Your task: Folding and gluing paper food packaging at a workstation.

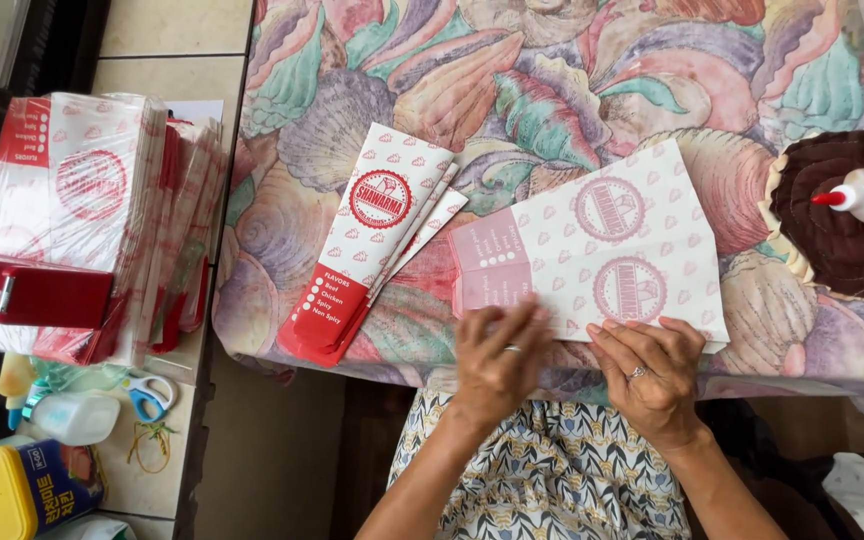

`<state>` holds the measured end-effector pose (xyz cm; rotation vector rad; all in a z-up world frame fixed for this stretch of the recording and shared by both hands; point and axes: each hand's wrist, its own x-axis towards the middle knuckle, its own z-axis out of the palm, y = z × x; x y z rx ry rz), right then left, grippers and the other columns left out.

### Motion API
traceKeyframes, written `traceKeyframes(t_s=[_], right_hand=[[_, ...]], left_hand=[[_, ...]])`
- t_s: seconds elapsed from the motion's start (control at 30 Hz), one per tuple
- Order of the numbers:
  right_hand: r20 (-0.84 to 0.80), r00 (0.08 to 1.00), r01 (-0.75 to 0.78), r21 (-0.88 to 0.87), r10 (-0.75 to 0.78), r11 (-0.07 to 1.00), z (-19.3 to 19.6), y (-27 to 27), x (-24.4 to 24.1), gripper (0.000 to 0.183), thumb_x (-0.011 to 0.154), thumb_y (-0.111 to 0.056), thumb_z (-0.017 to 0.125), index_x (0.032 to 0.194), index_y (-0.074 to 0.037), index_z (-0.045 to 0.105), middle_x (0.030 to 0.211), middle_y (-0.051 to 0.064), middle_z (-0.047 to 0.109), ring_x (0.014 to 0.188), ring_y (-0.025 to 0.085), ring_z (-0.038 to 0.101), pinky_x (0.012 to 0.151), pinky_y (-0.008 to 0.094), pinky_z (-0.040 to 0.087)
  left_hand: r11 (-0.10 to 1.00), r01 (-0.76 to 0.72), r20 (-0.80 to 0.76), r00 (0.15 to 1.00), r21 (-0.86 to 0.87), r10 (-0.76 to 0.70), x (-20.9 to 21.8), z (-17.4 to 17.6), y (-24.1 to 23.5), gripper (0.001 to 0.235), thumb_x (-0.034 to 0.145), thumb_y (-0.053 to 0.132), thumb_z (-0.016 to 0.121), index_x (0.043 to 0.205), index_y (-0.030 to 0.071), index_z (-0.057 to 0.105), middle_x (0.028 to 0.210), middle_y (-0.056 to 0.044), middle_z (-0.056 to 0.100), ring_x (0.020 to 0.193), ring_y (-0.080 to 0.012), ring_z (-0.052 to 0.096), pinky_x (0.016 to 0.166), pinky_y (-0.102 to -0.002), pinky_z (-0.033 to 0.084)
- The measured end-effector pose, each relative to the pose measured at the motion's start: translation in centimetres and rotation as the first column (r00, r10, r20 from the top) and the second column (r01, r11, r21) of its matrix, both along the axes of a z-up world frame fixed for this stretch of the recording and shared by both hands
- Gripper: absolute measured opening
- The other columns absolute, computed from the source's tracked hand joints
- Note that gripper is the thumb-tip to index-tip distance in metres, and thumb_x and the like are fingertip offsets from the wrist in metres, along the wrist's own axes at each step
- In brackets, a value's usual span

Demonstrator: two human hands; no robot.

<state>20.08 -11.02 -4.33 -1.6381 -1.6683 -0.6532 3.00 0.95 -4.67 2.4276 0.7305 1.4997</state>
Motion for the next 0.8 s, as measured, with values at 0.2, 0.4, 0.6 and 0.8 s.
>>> traceKeyframes(t_s=[0.2, 0.4, 0.6, 0.8], right_hand=[[-0.008, 1.0, -0.03, -0.152, 0.029, 0.988, 2.7, -0.1, -0.6, 0.025, 0.088, -0.023, 0.086, 0.106, -0.007, 0.081, 0.107, 0.002, 0.076, 0.096, 0.021, 0.061, 0.092, 0.041, 0.036], [0.075, 0.996, -0.028, -0.312, 0.054, 0.95, 3.7, 0.5, 0.3, 0.023, 0.088, -0.019, 0.083, 0.106, -0.006, 0.078, 0.098, 0.002, 0.074, 0.083, 0.019, 0.061, 0.09, 0.041, 0.042], [0.136, 0.964, -0.151, -0.428, 0.229, 0.891, 6.0, 2.0, 1.4, 0.02, 0.085, 0.004, 0.077, 0.103, -0.004, 0.075, 0.086, 0.009, 0.074, 0.073, 0.024, 0.066, 0.075, 0.04, 0.053], [0.186, 0.943, -0.147, -0.513, 0.277, 0.846, 6.0, 2.6, 2.3, 0.018, 0.085, 0.001, 0.077, 0.101, -0.008, 0.076, 0.09, 0.009, 0.077, 0.071, 0.02, 0.069, 0.074, 0.037, 0.055]], left_hand=[[0.976, -0.107, 0.007, 0.994, -0.192, 0.111, -5.6, 0.2, 4.7, 0.027, 0.093, 0.006, 0.077, 0.12, 0.004, 0.072, 0.125, -0.014, 0.072, 0.101, -0.0298, 0.055, 0.077, -0.035, 0.053], [0.928, -0.121, -0.134, 0.988, -0.352, 0.078, -6.6, 1.5, 3.9, 0.029, 0.1, -0.002, 0.051, 0.129, 0.003, 0.055, 0.146, -0.022, 0.054, 0.14, -0.0401, 0.05, 0.122, -0.051, 0.039], [0.986, 0.167, -0.136, 0.977, 0.006, -0.165, -2.5, 1.8, -0.7, 0.033, 0.089, -0.011, 0.06, 0.12, 0.0, 0.058, 0.108, -0.018, 0.068, 0.099, -0.0329, 0.066, 0.087, -0.047, 0.057], [0.966, 0.252, -0.262, 0.938, 0.06, -0.229, -2.1, 0.1, -1.8, 0.043, 0.1, 0.002, 0.07, 0.14, -0.003, 0.057, 0.123, -0.015, 0.064, 0.108, -0.0273, 0.063, 0.099, -0.045, 0.05]])
